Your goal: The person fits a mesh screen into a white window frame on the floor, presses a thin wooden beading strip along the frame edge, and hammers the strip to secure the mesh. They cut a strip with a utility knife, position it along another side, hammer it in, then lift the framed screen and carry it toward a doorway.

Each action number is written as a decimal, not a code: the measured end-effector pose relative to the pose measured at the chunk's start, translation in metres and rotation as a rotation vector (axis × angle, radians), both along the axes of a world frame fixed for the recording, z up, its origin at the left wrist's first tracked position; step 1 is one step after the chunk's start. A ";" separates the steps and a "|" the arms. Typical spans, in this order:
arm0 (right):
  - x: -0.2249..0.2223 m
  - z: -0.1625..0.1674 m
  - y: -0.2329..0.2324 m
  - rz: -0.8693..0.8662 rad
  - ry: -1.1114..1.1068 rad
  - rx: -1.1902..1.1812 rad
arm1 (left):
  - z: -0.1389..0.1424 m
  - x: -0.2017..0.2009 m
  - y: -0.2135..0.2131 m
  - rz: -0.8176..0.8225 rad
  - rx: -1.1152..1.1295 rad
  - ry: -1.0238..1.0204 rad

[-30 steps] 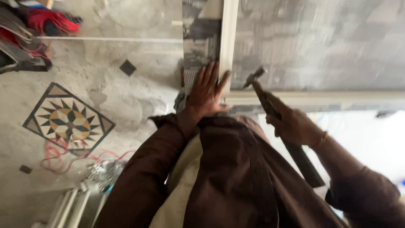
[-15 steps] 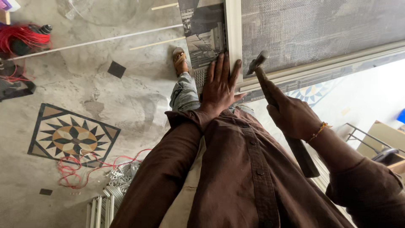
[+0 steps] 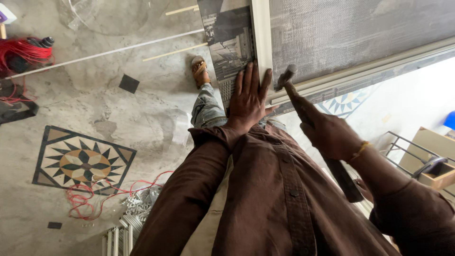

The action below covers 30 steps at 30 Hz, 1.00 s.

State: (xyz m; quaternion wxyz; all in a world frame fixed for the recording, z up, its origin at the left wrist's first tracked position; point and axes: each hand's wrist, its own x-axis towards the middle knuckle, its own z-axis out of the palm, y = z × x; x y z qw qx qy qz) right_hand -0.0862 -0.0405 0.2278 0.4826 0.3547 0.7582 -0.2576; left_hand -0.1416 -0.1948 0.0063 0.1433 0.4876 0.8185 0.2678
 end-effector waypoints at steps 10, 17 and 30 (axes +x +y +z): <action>0.000 0.003 0.017 0.211 0.289 -0.121 | 0.004 -0.001 0.001 -0.015 -0.057 0.004; -0.001 0.003 0.015 0.090 0.227 0.043 | -0.001 0.003 0.002 0.005 0.015 -0.001; 0.006 0.001 0.019 0.127 0.006 -0.058 | 0.009 0.002 0.002 -0.021 -0.018 0.010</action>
